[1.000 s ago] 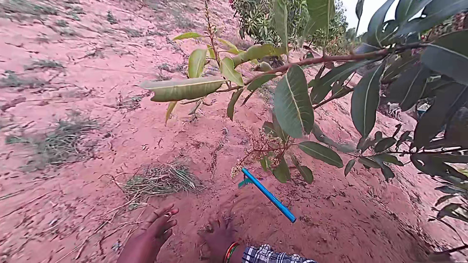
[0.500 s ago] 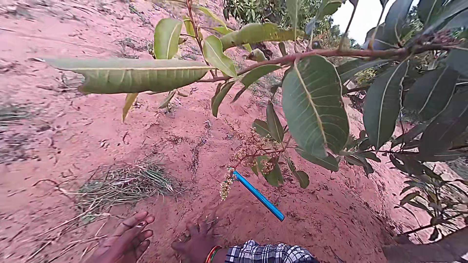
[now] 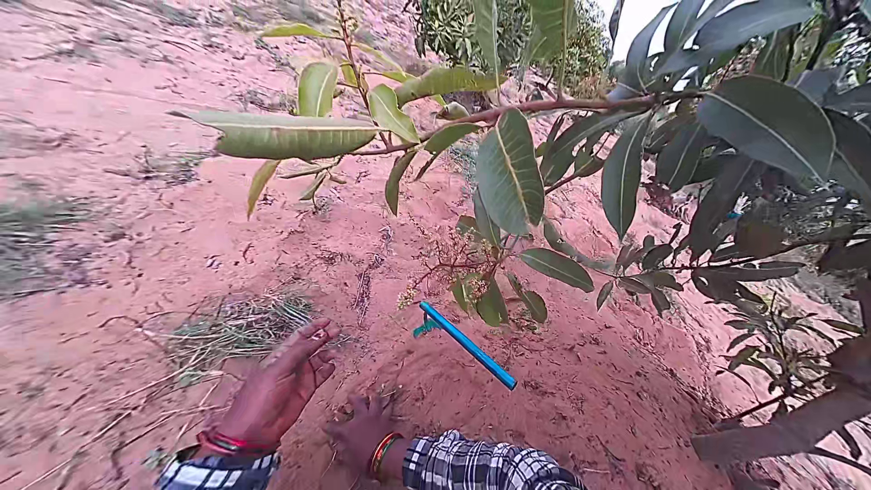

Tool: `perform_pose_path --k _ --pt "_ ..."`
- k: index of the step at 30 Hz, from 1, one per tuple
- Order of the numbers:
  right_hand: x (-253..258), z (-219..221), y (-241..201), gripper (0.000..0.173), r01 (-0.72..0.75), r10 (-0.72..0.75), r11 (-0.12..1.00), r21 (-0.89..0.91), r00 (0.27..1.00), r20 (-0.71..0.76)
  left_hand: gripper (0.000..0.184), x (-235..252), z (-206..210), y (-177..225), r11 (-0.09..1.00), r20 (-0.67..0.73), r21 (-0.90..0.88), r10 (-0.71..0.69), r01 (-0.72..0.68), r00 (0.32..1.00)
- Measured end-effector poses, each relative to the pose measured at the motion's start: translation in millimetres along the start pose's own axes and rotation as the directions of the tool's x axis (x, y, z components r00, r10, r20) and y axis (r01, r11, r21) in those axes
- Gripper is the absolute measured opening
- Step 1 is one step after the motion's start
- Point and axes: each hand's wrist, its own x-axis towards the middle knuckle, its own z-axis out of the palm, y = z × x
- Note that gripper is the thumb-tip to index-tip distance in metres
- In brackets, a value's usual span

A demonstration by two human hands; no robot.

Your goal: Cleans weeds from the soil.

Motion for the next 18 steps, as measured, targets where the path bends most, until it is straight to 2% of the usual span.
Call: perform_pose_path --k 1,3,4,5,7,9,12,14,16,18 --pt "-0.8 0.6 1.3 0.071 0.003 -0.003 1.000 0.000 1.000 -0.014 0.028 5.4 -12.4 -13.7 0.997 -0.082 0.050 -0.046 0.050 0.996" --pt "-5.0 3.5 5.2 0.065 0.016 -0.017 1.000 -0.005 0.999 -0.031 0.028 8.1 -27.2 -29.6 0.982 -0.319 0.049 -0.159 0.183 0.934" --pt "-7.6 3.8 7.7 0.059 0.031 -0.032 0.999 -0.016 0.999 -0.034 0.029 6.8 -29.4 -27.9 0.981 -0.368 0.022 -0.171 0.192 0.914" --pt "-11.3 2.5 10.1 0.053 0.054 -0.055 0.998 -0.015 0.998 -0.041 0.029 4.7 -29.6 -21.7 0.986 -0.369 0.016 -0.147 0.165 0.918" --pt "-24.4 -3.8 18.0 0.042 0.125 -0.124 0.992 0.022 0.990 -0.065 0.029 1.2 -28.3 -7.8 0.994 -0.273 0.043 -0.086 0.102 0.958" --pt "-45.9 -12.4 33.4 0.031 0.153 -0.152 0.988 0.028 0.988 -0.031 0.028 0.9 -24.7 -7.1 0.994 -0.245 0.035 -0.091 0.103 0.965" --pt "-78.3 -31.1 65.6 0.036 -0.022 0.022 1.000 -0.003 0.999 0.043 0.028 1.8 -22.2 -17.6 0.984 -0.285 0.040 -0.154 0.172 0.946" --pt "-93.3 -42.5 101.6 0.035 -0.184 0.184 0.983 -0.015 0.983 0.005 0.029 1.9 -18.9 -20.2 0.978 -0.286 0.057 -0.174 0.198 0.942" --pt "-109.0 -53.8 142.4 0.032 -0.349 0.348 0.937 0.006 0.935 -0.067 0.029 1.6 -16.8 -21.9 0.974 -0.262 0.079 -0.183 0.211 0.948" --pt "-127.4 -68.3 176.1 0.030 -0.498 0.512 0.859 0.122 0.842 -0.168 0.029 1.7 -15.6 -22.8 0.975 -0.253 0.094 -0.173 0.202 0.952"
